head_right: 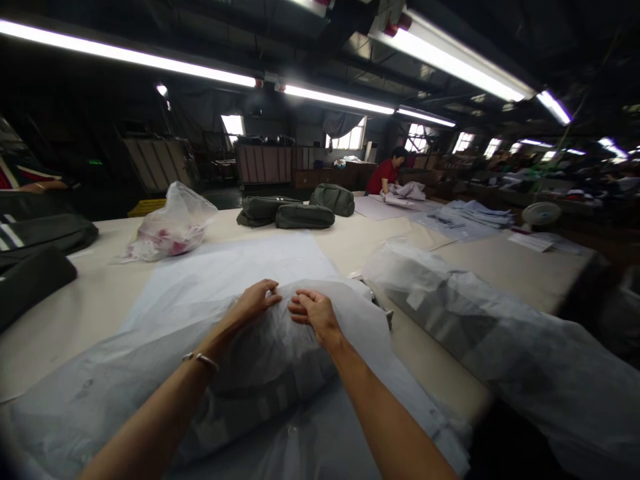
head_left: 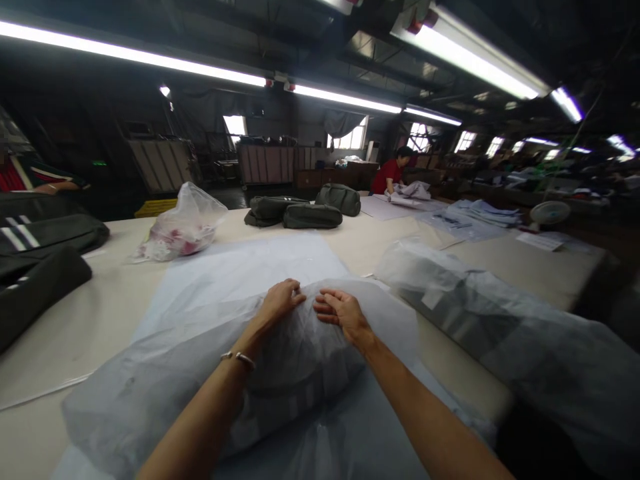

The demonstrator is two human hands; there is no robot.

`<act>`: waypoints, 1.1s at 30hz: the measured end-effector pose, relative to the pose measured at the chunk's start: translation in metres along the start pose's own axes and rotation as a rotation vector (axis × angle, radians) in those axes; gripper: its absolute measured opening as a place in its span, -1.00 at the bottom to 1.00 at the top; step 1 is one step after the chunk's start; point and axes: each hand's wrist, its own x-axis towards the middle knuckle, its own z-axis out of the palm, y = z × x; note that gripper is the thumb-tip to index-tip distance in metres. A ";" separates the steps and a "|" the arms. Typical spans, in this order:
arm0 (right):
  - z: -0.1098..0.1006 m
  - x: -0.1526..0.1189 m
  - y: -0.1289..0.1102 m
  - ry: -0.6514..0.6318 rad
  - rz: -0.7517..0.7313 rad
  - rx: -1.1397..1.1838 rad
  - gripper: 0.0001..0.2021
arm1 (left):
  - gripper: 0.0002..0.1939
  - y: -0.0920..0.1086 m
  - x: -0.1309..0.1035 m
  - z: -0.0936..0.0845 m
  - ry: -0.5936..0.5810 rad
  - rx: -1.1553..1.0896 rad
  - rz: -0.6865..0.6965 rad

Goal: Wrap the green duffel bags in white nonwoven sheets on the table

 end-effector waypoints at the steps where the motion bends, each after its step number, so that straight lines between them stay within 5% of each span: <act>1: -0.003 -0.002 -0.001 0.008 -0.033 -0.015 -0.72 | -0.81 0.001 0.001 0.002 -0.007 -0.013 0.019; 8: -0.013 -0.014 -0.005 0.044 -0.358 -0.272 -0.67 | -0.82 -0.001 0.012 0.016 -0.045 -0.031 -0.006; 14: -0.013 -0.011 0.016 -0.182 -0.855 -1.109 -0.65 | -0.80 -0.005 0.013 0.020 -0.034 -0.059 -0.004; 19: -0.017 -0.004 0.036 -0.127 -0.898 -1.401 -0.59 | -0.84 -0.009 0.017 0.026 -0.008 -0.109 -0.022; 24: -0.015 -0.002 0.032 -0.150 -0.851 -1.486 -0.58 | -0.92 -0.008 0.019 0.019 0.070 -0.145 -0.060; 30: -0.016 0.001 0.034 -0.167 -0.808 -1.480 -0.59 | -0.80 0.022 -0.024 0.009 0.342 -0.113 0.039; 33: -0.018 0.006 0.037 -0.190 -0.779 -1.479 -0.59 | -0.76 0.036 -0.049 0.031 0.285 -0.032 0.199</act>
